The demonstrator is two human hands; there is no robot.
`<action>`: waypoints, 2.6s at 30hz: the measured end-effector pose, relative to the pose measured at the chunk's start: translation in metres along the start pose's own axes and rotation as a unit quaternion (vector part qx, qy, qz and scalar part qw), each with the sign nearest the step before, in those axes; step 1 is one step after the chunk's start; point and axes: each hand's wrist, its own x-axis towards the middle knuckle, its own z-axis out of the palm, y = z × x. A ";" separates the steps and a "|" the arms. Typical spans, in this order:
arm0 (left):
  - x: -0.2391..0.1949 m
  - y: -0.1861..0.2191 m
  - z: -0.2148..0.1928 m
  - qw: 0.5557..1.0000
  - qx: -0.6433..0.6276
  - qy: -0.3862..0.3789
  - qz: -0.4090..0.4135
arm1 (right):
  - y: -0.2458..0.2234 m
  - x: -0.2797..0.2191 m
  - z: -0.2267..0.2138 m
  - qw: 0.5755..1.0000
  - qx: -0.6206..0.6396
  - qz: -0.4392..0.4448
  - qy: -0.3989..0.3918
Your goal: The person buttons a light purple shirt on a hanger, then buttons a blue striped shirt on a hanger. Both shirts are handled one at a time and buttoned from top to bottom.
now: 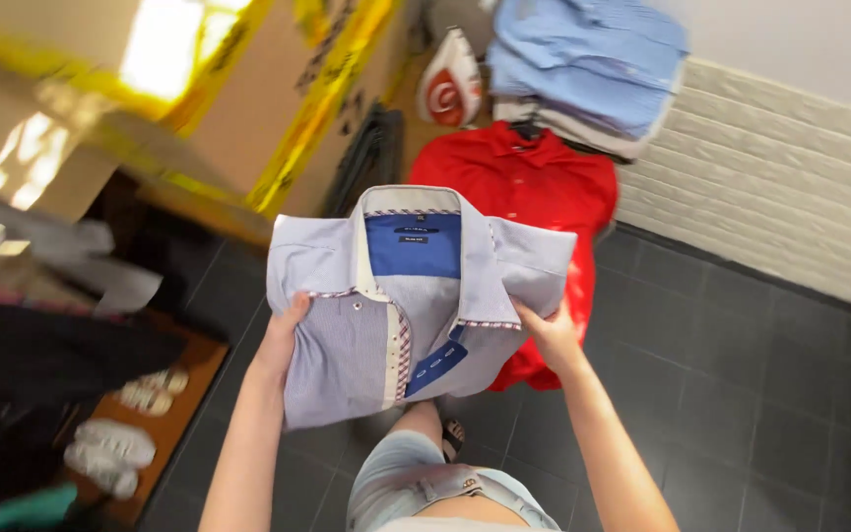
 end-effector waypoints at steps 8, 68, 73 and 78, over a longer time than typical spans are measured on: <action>-0.071 -0.015 -0.129 0.975 0.004 0.179 0.128 | -0.123 -0.050 0.127 0.968 -0.111 -0.055 -0.216; 0.174 0.068 0.069 0.936 0.301 -0.180 -0.021 | -0.122 0.064 -0.059 0.944 -0.269 -0.132 0.140; 0.266 0.027 0.128 0.907 0.372 -0.161 0.116 | -0.121 0.163 -0.089 0.938 -0.269 -0.150 0.160; 0.327 -0.071 0.168 0.827 0.466 -0.039 0.312 | -0.065 0.240 -0.096 0.922 -0.333 -0.087 0.180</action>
